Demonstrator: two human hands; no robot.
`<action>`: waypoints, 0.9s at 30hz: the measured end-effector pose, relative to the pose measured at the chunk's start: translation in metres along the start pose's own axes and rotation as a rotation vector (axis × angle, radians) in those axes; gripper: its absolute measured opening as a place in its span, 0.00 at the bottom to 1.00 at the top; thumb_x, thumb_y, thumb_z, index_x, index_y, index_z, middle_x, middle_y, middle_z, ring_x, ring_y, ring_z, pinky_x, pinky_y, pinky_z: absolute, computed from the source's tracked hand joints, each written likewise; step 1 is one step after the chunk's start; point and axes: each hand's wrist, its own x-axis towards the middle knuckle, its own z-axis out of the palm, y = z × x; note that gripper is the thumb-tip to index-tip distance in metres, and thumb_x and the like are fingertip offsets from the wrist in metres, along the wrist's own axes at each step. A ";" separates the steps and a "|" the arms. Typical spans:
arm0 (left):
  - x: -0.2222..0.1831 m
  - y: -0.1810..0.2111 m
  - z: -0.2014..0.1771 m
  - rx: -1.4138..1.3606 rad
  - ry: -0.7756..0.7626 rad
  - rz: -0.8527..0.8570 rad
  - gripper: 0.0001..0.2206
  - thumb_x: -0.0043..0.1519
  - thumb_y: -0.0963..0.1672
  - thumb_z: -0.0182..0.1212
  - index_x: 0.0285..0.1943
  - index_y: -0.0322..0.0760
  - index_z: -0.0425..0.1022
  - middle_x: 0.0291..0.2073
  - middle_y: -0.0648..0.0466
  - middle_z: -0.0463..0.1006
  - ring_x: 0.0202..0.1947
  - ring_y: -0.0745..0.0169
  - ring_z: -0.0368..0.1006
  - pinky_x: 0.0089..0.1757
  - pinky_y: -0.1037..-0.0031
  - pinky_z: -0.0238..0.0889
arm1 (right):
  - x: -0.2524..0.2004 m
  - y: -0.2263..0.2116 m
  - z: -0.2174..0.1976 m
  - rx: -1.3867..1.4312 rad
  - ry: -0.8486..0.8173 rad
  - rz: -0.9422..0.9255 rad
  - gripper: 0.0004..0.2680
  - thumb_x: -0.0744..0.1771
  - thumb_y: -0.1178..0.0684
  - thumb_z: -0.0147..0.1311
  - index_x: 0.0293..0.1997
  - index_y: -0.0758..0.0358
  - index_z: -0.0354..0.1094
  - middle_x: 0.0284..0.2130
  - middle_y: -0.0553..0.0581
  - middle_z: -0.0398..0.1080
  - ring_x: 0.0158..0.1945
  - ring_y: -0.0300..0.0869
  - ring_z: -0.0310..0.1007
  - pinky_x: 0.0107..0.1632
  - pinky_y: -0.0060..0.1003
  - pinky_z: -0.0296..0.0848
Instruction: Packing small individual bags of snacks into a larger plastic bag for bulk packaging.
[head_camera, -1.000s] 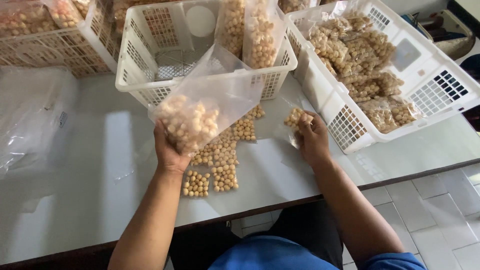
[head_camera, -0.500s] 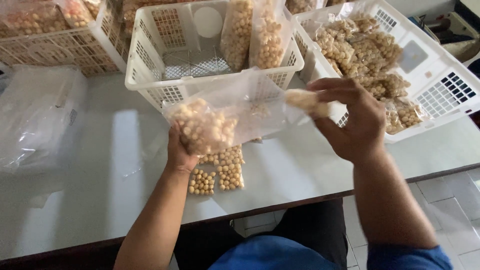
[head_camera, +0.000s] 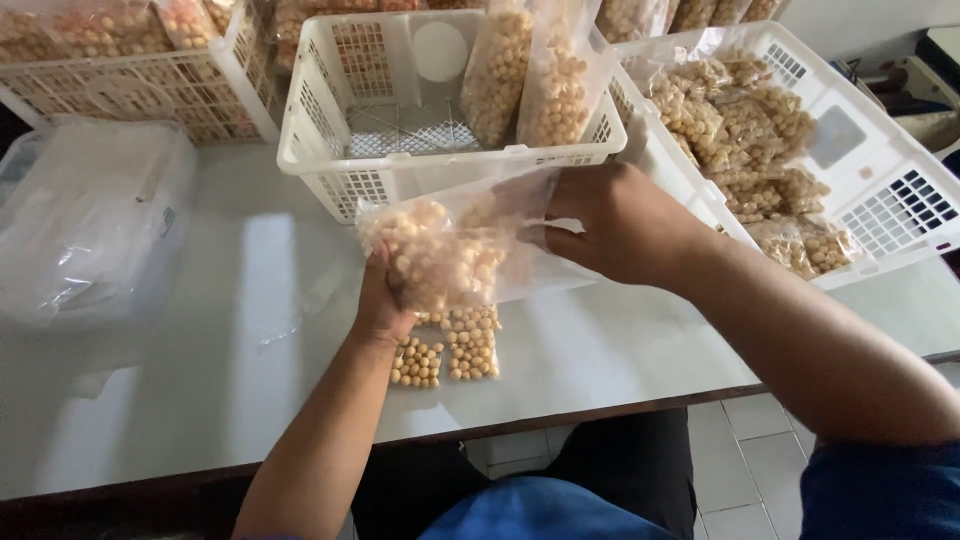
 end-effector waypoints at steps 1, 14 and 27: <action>0.012 -0.006 -0.020 0.028 -0.013 -0.009 0.17 0.70 0.58 0.71 0.50 0.48 0.90 0.46 0.49 0.95 0.50 0.43 0.93 0.57 0.45 0.89 | 0.004 0.001 0.001 0.033 -0.068 0.043 0.07 0.72 0.58 0.70 0.46 0.75 0.83 0.36 0.73 0.83 0.38 0.72 0.85 0.42 0.61 0.83; 0.011 0.004 -0.002 0.142 -0.064 0.033 0.20 0.69 0.61 0.70 0.56 0.52 0.90 0.48 0.52 0.95 0.50 0.51 0.93 0.54 0.53 0.90 | 0.031 0.048 0.083 0.162 -0.571 0.504 0.20 0.75 0.24 0.48 0.67 0.38 0.78 0.52 0.55 0.82 0.57 0.49 0.85 0.70 0.44 0.73; -0.017 0.016 0.040 0.151 -0.074 0.022 0.13 0.68 0.52 0.68 0.52 0.45 0.90 0.40 0.51 0.94 0.43 0.48 0.93 0.47 0.51 0.92 | 0.042 0.055 0.106 1.329 -0.314 1.282 0.24 0.68 0.45 0.73 0.73 0.62 0.75 0.74 0.62 0.77 0.84 0.50 0.73 0.70 0.47 0.81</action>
